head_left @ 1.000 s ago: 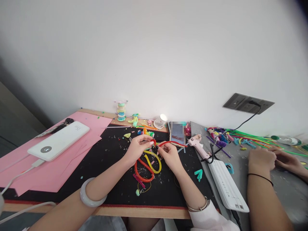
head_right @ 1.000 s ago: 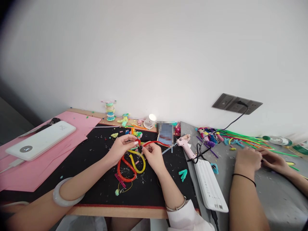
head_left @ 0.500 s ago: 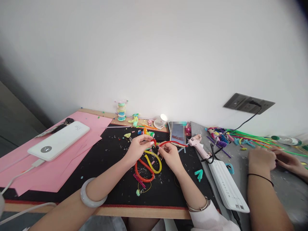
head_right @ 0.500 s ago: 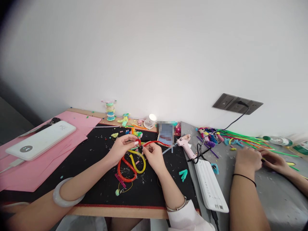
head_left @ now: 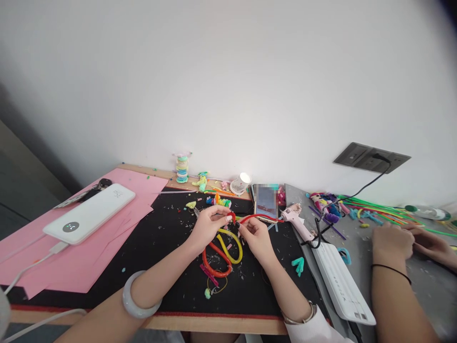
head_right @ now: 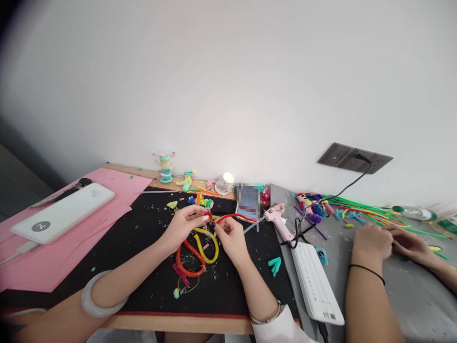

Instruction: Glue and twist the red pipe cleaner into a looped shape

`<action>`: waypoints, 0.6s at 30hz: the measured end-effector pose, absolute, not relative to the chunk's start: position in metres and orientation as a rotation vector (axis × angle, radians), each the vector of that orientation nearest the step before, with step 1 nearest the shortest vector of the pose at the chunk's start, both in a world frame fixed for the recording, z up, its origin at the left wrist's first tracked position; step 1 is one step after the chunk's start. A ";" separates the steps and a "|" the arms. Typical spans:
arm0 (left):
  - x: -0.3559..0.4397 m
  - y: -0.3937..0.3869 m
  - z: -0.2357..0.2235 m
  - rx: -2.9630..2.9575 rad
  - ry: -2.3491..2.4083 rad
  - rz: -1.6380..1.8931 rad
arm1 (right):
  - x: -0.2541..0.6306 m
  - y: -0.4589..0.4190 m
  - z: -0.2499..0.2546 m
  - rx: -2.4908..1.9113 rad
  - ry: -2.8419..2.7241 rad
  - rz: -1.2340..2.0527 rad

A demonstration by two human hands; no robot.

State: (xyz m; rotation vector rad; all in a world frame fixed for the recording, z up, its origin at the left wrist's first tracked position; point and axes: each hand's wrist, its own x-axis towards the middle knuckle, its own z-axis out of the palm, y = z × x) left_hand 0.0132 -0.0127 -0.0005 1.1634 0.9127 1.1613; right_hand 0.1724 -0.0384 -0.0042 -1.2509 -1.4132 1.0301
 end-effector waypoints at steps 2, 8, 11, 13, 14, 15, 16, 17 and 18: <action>0.014 -0.012 0.000 1.164 0.915 1.157 | 0.173 -0.039 -0.004 -1.267 -1.408 1.012; 0.015 -0.012 0.006 1.157 0.925 1.132 | 0.172 -0.041 -0.004 -1.353 -1.453 0.883; 0.016 -0.012 0.009 1.175 0.968 1.112 | 0.172 -0.043 -0.007 -1.423 -1.513 0.806; 0.016 -0.013 0.009 1.212 0.997 1.091 | 0.173 -0.044 -0.011 -1.471 -1.529 0.739; 0.016 -0.013 0.008 1.230 1.003 1.087 | 0.174 -0.044 -0.013 -1.488 -1.536 0.708; 0.016 -0.012 0.006 1.243 1.012 1.077 | 0.175 -0.044 -0.015 -1.497 -1.551 0.686; 0.016 -0.011 0.004 1.251 1.019 1.072 | 0.176 -0.044 -0.016 -1.492 -1.580 0.666; 0.016 -0.010 0.002 1.257 1.012 1.056 | 0.177 -0.043 -0.015 -1.509 -1.596 0.641; 0.015 -0.009 -0.001 1.270 1.008 1.058 | 0.178 -0.042 -0.014 -1.512 -1.608 0.627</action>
